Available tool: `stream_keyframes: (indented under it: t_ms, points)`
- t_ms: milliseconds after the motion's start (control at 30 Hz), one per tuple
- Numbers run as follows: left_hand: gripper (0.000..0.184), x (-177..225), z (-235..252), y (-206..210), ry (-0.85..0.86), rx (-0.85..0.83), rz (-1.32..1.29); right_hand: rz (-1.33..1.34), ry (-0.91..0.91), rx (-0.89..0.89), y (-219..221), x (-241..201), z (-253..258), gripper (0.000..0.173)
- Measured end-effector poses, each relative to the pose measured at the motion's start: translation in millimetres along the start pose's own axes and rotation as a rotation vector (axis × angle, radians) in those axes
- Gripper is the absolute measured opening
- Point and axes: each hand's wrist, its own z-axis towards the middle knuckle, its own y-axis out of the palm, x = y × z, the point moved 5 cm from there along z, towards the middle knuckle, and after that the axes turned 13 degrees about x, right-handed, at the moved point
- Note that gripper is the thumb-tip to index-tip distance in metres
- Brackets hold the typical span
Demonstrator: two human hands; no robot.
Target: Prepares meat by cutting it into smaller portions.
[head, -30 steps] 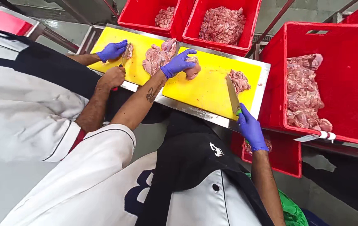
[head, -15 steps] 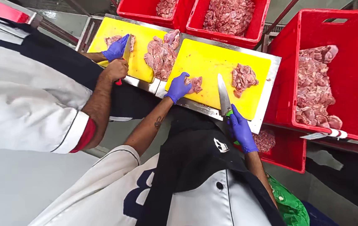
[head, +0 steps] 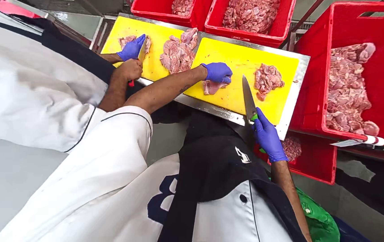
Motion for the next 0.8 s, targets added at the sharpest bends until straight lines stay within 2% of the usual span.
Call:
stream_keyframes:
  t_ms: [133,200,233,267,300,400,433,500,567,667,700,800]
  points:
    - [0.033,15.9,-8.2,-44.0,-0.190,0.410,-0.650,0.044,0.006,0.081,-21.2,-4.8,-2.3,0.050]
    - [0.032,29.0,-18.4,-41.4,-0.301,0.501,-0.992,0.068,-0.008,0.151,-36.0,-15.0,0.7,0.051]
    - [0.033,33.9,-22.2,-29.3,-0.355,0.526,-1.079,0.085,-0.017,0.184,-43.0,-21.7,1.2,0.051]
    - [0.033,36.0,-24.7,-12.1,-0.401,0.546,-1.070,0.108,-0.029,0.213,-48.7,-29.4,1.1,0.052]
    - [0.035,34.3,-26.5,7.7,-0.438,0.556,-0.938,0.134,-0.046,0.240,-52.6,-36.9,-0.1,0.052]
    - [0.048,8.7,-22.3,41.3,-0.606,0.497,-0.286,0.132,-0.091,0.262,-49.8,-51.2,-6.7,0.052]
    - [0.053,-3.9,-23.4,43.3,-0.674,0.503,-0.216,0.085,-0.100,0.243,-44.4,-53.0,-10.1,0.051]
    - [0.046,-19.5,-22.8,35.0,-0.699,0.569,-0.232,-0.045,-0.132,0.198,-30.0,-53.6,-15.4,0.051]
    - [0.036,-6.1,-29.6,33.4,-0.535,0.634,-0.265,-0.194,-0.159,0.152,-14.7,-49.9,-23.0,0.051]
    - [0.036,33.4,-38.5,50.8,-0.129,0.594,-0.138,-0.349,-0.202,0.123,-0.1,-42.0,-32.4,0.052]
    - [0.038,41.5,-39.1,59.4,-0.074,0.559,-0.083,-0.382,-0.207,0.121,1.0,-38.7,-35.1,0.053]
    - [0.034,44.3,-35.2,64.3,-0.081,0.535,0.024,-0.430,-0.168,0.103,3.3,-33.8,-32.1,0.054]
